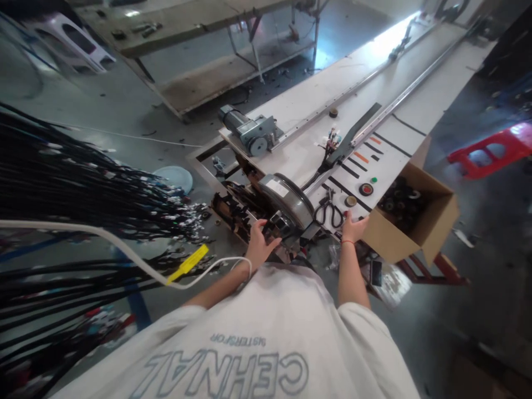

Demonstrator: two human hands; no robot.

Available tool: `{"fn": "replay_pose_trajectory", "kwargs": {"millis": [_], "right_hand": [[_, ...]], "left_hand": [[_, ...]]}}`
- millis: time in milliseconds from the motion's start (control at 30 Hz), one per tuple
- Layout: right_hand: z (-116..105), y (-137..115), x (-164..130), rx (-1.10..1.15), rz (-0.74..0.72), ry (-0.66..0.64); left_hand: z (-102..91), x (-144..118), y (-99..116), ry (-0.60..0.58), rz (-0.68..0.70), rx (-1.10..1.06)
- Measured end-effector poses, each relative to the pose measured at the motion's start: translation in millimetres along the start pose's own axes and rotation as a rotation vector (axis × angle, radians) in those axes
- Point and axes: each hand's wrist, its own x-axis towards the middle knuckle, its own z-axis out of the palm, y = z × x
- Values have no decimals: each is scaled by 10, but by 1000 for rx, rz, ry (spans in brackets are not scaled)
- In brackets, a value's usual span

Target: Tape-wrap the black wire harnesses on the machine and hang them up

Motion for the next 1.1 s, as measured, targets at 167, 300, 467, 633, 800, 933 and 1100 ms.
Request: {"fn": "replay_pose_trajectory", "kwargs": {"millis": [167,300,467,633,800,933,1100], "right_hand": [[-9,0,-23,1,9,-7],[-16,-10,-49,-2,38,-11],[-23,-17,-60,15,71,-12],[-28,0,-57,41,40,-18],[-35,30,-47,31,14,-31],[-24,42,-38,38,6,-31],[7,53,-6,47,-4,-33]], "left_hand": [[36,111,253,-48,236,2],[152,197,292,-15,290,-25],[172,179,43,-40,203,-52],[-20,-20,-381,-189,-252,-183],[-230,-148,-752,-371,-412,-99],[-431,-233,-900,-500,-367,87],[-772,-407,-772,-423,-302,85]]}}
